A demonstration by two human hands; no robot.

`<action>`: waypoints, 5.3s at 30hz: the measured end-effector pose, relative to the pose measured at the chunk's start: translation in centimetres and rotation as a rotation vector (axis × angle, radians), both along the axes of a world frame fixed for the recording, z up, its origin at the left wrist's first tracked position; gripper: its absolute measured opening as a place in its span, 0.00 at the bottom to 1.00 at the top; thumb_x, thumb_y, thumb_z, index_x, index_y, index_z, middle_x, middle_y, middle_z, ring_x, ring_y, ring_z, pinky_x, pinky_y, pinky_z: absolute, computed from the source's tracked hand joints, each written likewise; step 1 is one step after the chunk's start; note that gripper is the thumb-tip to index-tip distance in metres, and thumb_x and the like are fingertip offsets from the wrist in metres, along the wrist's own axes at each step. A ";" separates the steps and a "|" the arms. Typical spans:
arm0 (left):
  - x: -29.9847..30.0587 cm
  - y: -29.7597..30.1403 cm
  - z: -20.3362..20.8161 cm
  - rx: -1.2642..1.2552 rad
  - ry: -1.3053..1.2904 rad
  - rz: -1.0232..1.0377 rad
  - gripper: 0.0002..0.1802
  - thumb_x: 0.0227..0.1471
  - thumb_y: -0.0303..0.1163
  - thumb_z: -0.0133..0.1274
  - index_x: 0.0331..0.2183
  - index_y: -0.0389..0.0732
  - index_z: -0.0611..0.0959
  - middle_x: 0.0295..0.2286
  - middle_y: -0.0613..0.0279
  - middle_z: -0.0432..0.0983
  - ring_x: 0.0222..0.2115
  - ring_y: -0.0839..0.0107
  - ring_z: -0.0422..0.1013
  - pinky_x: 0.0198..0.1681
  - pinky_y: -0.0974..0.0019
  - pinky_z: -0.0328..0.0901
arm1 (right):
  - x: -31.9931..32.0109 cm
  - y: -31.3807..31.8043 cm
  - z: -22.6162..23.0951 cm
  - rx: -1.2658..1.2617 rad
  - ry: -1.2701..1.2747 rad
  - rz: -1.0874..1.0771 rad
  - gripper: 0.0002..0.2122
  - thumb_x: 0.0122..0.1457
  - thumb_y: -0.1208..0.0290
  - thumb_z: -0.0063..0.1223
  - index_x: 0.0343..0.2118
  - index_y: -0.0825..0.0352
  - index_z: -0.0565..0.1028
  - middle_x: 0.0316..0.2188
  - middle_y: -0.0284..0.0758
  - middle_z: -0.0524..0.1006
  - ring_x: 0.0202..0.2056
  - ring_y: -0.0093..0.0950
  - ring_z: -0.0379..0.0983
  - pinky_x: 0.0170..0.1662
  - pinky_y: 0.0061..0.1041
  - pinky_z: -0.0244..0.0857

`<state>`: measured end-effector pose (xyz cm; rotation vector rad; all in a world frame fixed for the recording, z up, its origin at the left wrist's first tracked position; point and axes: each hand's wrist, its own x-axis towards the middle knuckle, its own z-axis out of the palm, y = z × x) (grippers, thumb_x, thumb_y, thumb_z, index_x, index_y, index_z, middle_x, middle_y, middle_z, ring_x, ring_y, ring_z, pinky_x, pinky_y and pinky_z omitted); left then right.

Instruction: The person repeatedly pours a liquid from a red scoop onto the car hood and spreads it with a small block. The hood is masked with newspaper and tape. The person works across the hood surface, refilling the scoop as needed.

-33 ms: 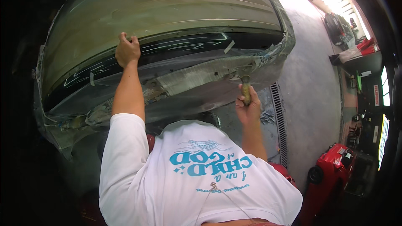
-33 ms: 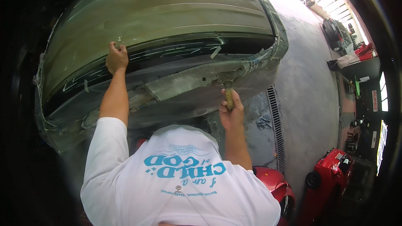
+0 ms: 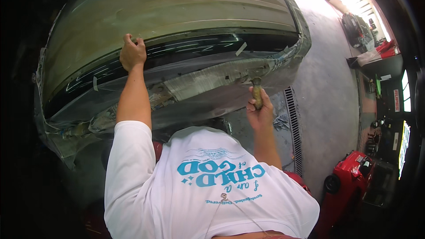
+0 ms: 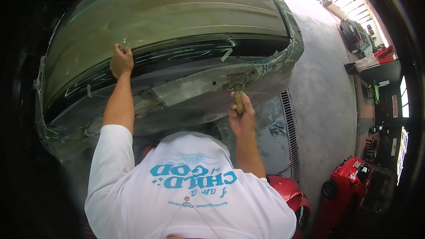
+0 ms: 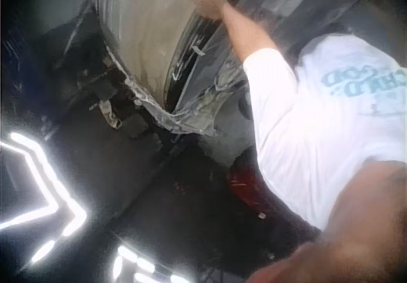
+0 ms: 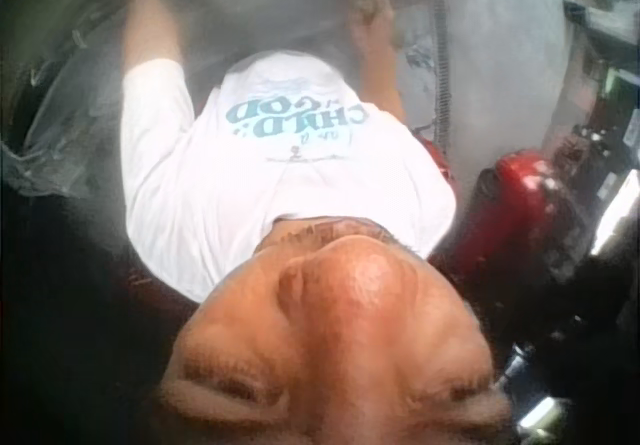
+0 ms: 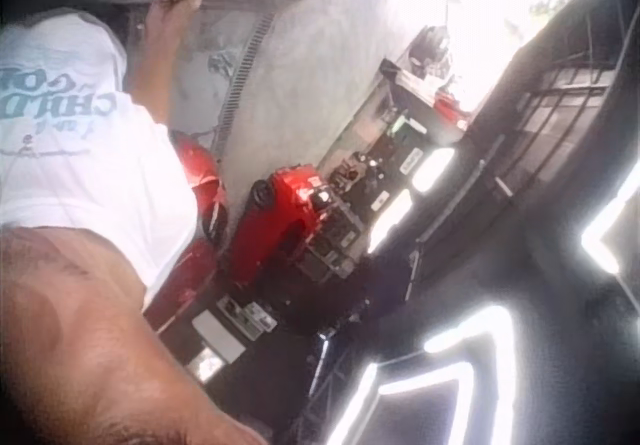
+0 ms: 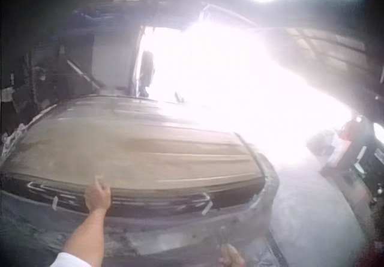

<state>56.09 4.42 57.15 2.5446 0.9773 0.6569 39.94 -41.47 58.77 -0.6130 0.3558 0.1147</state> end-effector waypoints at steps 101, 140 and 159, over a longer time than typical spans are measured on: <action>0.6 -1.1 1.1 -0.013 -0.118 0.066 0.23 0.55 0.47 0.58 0.44 0.40 0.83 0.38 0.42 0.84 0.42 0.42 0.79 0.46 0.45 0.72 | 30.1 11.6 8.0 -2.512 -1.435 0.719 0.10 0.63 0.62 0.60 0.39 0.64 0.80 0.37 0.42 0.82 0.39 0.48 0.81 0.43 0.48 0.75; 0.4 -1.0 1.5 -0.021 -0.117 0.093 0.24 0.55 0.49 0.59 0.44 0.39 0.83 0.36 0.41 0.83 0.40 0.42 0.79 0.44 0.46 0.72 | 30.3 12.5 8.7 -2.397 -1.389 0.774 0.09 0.60 0.64 0.64 0.35 0.64 0.80 0.35 0.41 0.82 0.38 0.46 0.80 0.42 0.46 0.74; 0.9 -0.8 0.7 0.018 -0.102 0.082 0.27 0.53 0.51 0.60 0.45 0.39 0.83 0.34 0.42 0.84 0.38 0.42 0.80 0.42 0.46 0.73 | 35.9 21.8 12.5 -2.410 -0.861 1.459 0.13 0.52 0.65 0.72 0.31 0.71 0.82 0.24 0.39 0.82 0.29 0.34 0.80 0.37 0.34 0.72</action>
